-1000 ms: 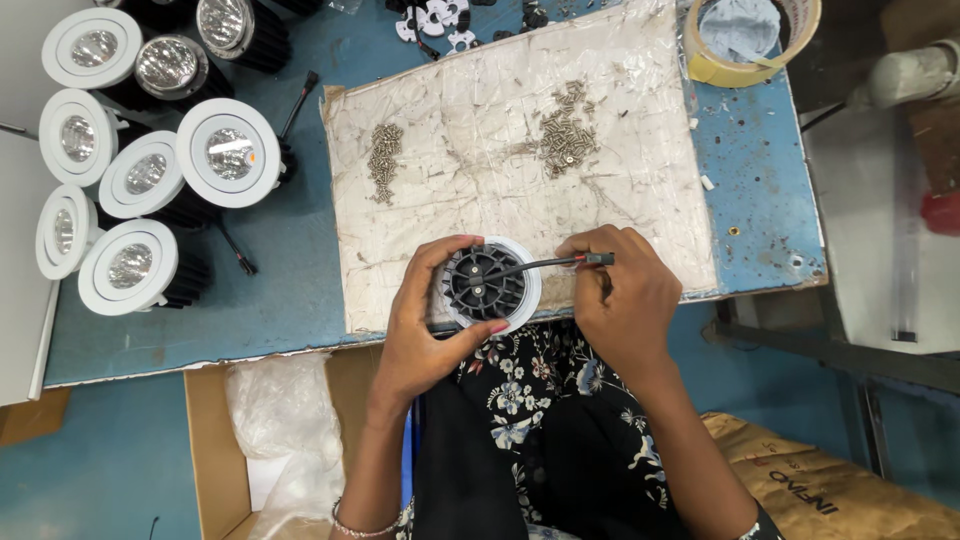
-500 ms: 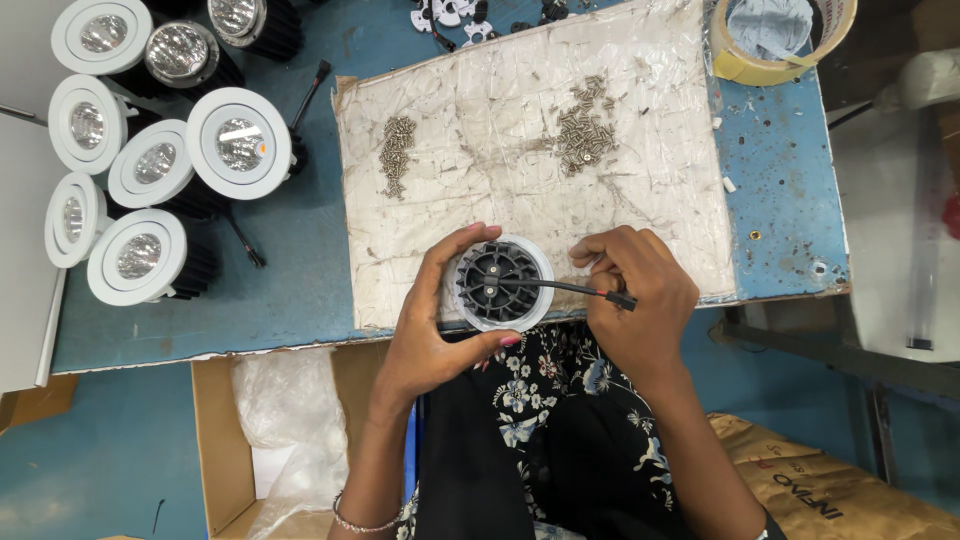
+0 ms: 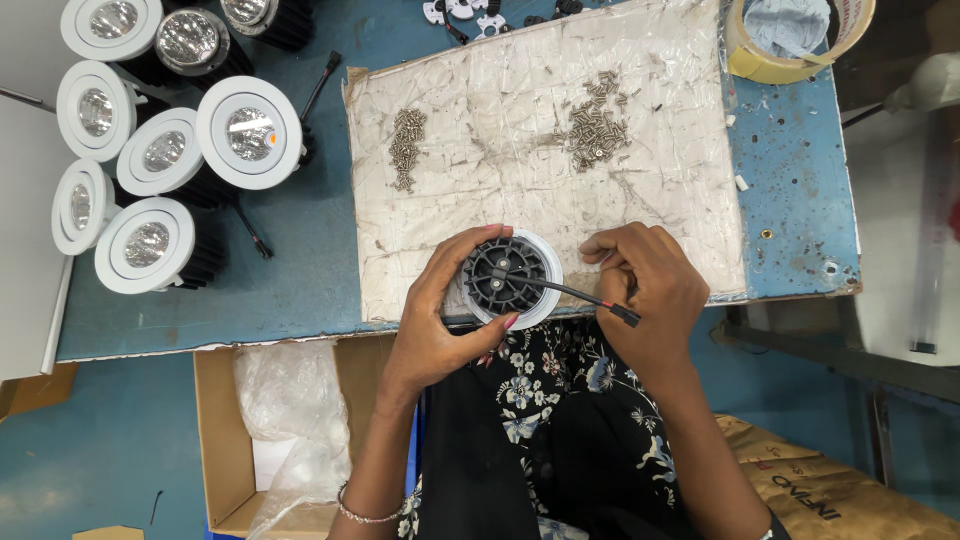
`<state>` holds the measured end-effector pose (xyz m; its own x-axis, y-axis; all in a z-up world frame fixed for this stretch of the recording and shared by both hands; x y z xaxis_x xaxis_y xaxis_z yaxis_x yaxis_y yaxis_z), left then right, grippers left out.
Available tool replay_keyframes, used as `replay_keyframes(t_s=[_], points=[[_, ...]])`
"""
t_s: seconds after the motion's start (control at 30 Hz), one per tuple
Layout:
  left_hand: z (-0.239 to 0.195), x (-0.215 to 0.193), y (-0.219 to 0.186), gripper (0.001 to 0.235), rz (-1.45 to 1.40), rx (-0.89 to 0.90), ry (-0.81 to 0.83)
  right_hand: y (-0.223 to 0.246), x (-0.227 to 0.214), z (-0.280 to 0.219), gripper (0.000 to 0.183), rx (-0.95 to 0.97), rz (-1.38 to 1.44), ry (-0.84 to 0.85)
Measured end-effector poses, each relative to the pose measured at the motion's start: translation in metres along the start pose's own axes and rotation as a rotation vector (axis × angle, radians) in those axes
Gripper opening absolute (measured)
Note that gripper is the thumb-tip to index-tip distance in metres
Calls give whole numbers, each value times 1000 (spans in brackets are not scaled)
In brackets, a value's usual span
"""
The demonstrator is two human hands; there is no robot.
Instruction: The person assembles LED light fixtures by placing components together and using a power screwdriver to secure them with screws.
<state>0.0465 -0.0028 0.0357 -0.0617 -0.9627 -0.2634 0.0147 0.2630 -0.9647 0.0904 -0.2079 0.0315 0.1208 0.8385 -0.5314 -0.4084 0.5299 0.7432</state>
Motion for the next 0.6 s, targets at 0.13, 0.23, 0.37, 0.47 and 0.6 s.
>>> replay_keyframes(t_s=[0.13,0.23,0.37,0.47,0.6], points=[[0,-2,2,75,59,22,-21,1,0,0,27,6,-4,7],[0,-1,5,76,84,37,-75,1,0,0,25,10,-9,15],[0,0,8,78,108,53,-106,1,-1,0,24,6,-79,20],[0,1,10,80,140,76,-132,-1,-1,1,24,48,-106,58],[0,1,12,80,124,89,-130,4,-5,4,33,-4,-82,242]])
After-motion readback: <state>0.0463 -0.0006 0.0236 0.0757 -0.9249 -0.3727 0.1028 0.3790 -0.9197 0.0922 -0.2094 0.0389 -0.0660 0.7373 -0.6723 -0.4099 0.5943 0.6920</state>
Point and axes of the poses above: each hand's wrist, its own z-axis towards the middle knuckle, its own x-axis out of the palm, y = z × x, the point moved 4 cm from there along z, towards the middle knuckle, and after that the axes turned 5 degrees about -x, right-handed, at the moved point
